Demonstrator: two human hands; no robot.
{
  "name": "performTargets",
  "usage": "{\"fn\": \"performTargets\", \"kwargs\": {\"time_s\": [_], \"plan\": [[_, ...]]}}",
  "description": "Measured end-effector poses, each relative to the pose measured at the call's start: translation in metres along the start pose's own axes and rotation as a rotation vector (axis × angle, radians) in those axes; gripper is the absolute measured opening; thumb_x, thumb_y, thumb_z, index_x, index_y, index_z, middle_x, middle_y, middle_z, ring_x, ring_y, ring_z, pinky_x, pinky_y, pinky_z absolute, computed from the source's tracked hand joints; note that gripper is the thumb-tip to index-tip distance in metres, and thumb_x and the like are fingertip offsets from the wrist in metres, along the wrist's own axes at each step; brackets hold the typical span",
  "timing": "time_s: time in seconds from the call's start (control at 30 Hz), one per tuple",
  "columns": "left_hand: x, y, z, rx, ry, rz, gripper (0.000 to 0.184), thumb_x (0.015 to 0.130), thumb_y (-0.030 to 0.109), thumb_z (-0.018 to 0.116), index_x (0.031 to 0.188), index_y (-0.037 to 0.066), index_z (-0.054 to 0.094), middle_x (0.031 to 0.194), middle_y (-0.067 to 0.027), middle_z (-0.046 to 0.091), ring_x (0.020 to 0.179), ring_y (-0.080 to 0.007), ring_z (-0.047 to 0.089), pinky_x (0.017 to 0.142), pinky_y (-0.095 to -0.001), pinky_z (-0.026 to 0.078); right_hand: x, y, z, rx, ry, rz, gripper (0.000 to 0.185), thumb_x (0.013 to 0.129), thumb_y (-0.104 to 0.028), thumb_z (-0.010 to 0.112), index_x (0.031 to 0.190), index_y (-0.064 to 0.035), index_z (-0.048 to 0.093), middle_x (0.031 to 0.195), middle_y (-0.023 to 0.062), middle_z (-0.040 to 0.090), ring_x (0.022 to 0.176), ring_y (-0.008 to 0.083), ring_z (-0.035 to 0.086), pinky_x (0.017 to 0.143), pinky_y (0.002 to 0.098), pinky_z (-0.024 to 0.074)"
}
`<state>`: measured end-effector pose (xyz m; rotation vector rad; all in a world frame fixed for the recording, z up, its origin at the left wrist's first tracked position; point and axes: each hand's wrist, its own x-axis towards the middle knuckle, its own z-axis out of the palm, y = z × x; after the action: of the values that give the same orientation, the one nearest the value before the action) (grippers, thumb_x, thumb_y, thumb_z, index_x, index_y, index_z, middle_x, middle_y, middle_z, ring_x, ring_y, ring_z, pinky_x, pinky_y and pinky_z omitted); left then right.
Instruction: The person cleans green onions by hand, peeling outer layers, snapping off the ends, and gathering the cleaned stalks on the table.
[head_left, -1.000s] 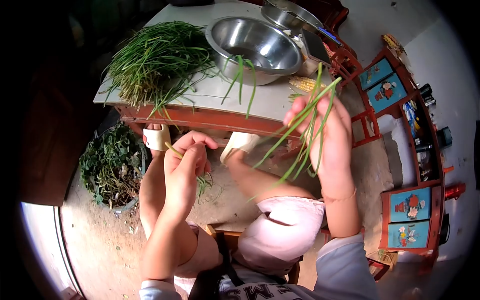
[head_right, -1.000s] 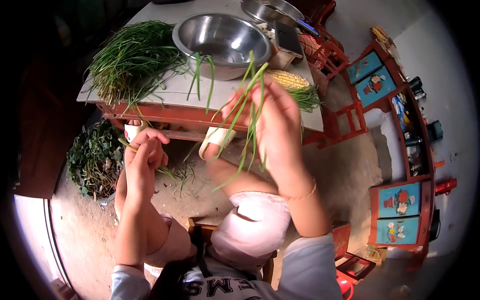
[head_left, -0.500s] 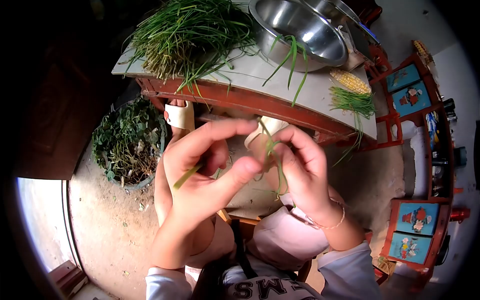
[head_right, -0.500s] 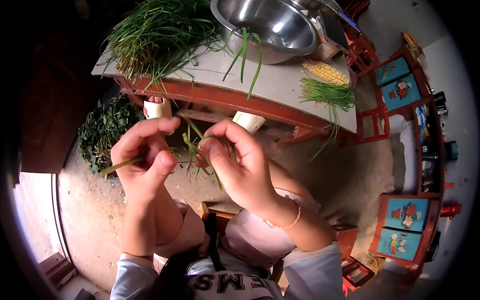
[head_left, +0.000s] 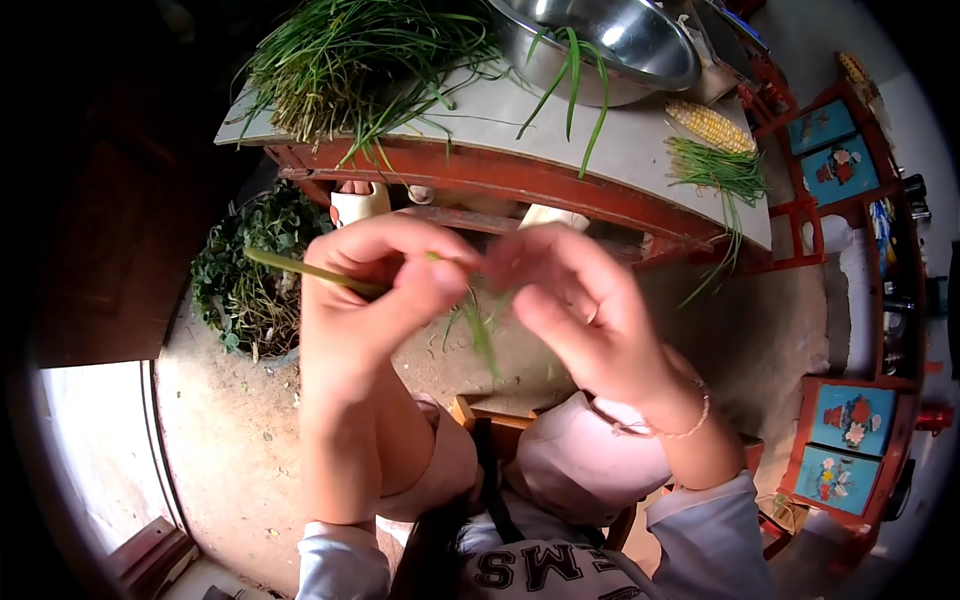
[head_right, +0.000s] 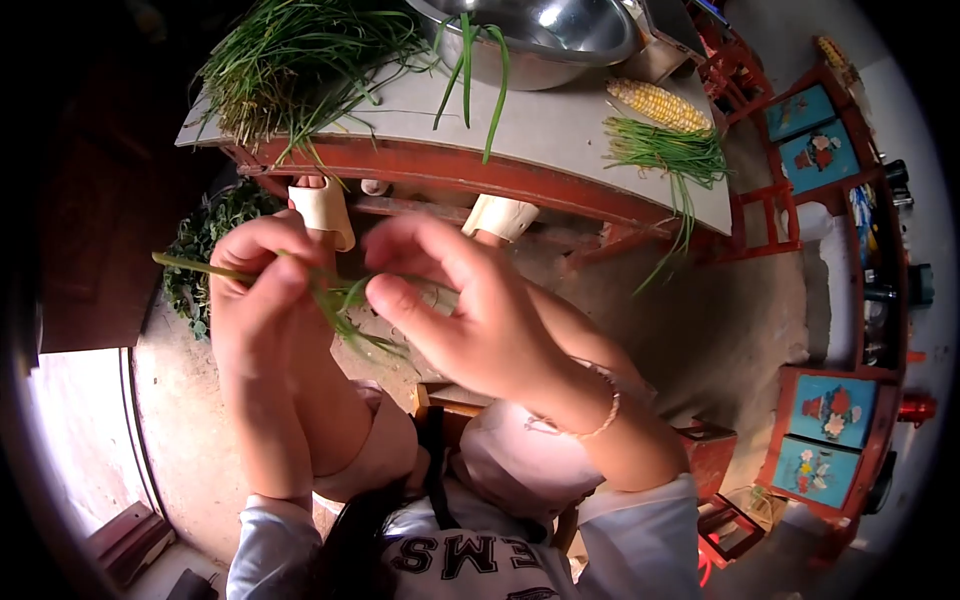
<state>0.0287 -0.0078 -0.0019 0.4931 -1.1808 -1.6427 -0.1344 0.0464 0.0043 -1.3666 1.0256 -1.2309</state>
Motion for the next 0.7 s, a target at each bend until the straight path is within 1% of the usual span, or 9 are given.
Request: {"fn": "performTargets", "kwargs": {"time_s": [0.03,0.07,0.13,0.17,0.2,0.27,0.47,0.53,0.7], "plan": [[0.002,0.002,-0.003,0.01,0.026,0.008,0.009,0.07,-0.004,0.062,0.079,-0.002,0.062,0.063,0.0037,0.052,0.052,0.0006,0.037,0.048,-0.0123,0.028,0.001,0.001,-0.004,-0.028,0.039,0.004,0.022,0.083,-0.015,0.055,0.095,0.0026,0.052,0.087,0.0067,0.057,0.083,0.0112,0.053,0.071,0.0241,0.0419],[0.005,0.003,-0.001,0.326,0.144,0.021,0.008,0.07,-0.004,0.063,0.078,-0.003,0.063,0.057,0.0063,0.046,0.05,0.0005,0.032,0.047,-0.0126,0.025,0.003,0.002,-0.01,-0.057,0.078,0.011,0.027,0.082,-0.018,0.056,0.099,0.0023,0.052,0.092,0.0092,0.058,0.087,0.0143,0.054,0.074,0.0265,0.0422],[0.008,-0.004,-0.007,0.673,0.294,-0.014,0.007,0.07,-0.004,0.063,0.077,-0.004,0.063,0.053,0.0082,0.041,0.048,0.0003,0.029,0.046,-0.0134,0.022,0.004,0.002,-0.031,-0.466,-0.035,0.123,0.032,0.085,-0.016,0.049,0.112,0.001,0.047,0.105,0.0071,0.054,0.1,0.0128,0.047,0.088,0.0267,0.0348],[0.005,0.002,-0.007,0.247,0.166,-0.073,0.006,0.07,-0.004,0.063,0.076,-0.004,0.063,0.05,0.0092,0.038,0.047,0.0003,0.028,0.045,-0.0146,0.022,0.003,0.006,-0.034,-0.561,0.011,0.138,0.03,0.083,-0.014,0.052,0.109,0.0004,0.049,0.105,0.0066,0.054,0.099,0.0127,0.048,0.087,0.0267,0.036],[0.006,0.001,-0.008,0.254,0.166,-0.074,0.006,0.07,-0.004,0.063,0.076,-0.004,0.063,0.05,0.0092,0.038,0.047,0.0003,0.028,0.045,-0.0146,0.022,0.003,0.011,-0.035,-0.555,0.01,0.135,0.03,0.083,-0.014,0.052,0.109,0.0004,0.049,0.105,0.0066,0.054,0.099,0.0127,0.048,0.087,0.0267,0.036],[0.009,-0.006,-0.009,0.622,0.333,-0.112,0.006,0.071,-0.003,0.064,0.076,-0.005,0.062,0.051,0.0089,0.04,0.048,0.0005,0.031,0.045,-0.0148,0.024,0.001,0.02,-0.035,-0.377,0.054,0.108,0.027,0.08,-0.017,0.057,0.101,0.0003,0.053,0.096,0.0099,0.059,0.09,0.0165,0.056,0.077,0.0279,0.0426],[0.006,-0.002,-0.01,0.432,0.287,-0.19,0.012,0.072,0.005,0.067,0.079,-0.003,0.063,0.055,0.0065,0.049,0.05,0.0007,0.037,0.047,-0.0137,0.028,0.005,0.012,-0.026,-0.223,0.091,0.04,0.02,0.081,-0.011,0.054,0.096,0.0016,0.056,0.094,0.0079,0.06,0.084,0.0137,0.056,0.077,0.0265,0.0434],[0.005,-0.002,-0.012,0.17,0.18,-0.233,0.013,0.072,0.008,0.067,0.079,-0.002,0.063,0.053,0.0064,0.047,0.048,-0.0003,0.035,0.045,-0.0142,0.026,0.008,0.014,-0.023,-0.101,0.125,0.046,0.018,0.082,-0.01,0.053,0.095,0.0019,0.056,0.093,0.0076,0.06,0.084,0.0125,0.056,0.077,0.026,0.0436],[0.003,-0.005,-0.005,0.111,0.099,-0.223,0.013,0.073,0.008,0.066,0.081,-0.002,0.063,0.054,0.0049,0.049,0.047,-0.0007,0.035,0.045,-0.0145,0.025,0.01,0.012,-0.008,0.111,-0.035,0.089,0.018,0.082,-0.01,0.055,0.095,0.0028,0.055,0.084,0.0028,0.058,0.075,0.0067,0.054,0.067,0.0198,0.0444]]}}
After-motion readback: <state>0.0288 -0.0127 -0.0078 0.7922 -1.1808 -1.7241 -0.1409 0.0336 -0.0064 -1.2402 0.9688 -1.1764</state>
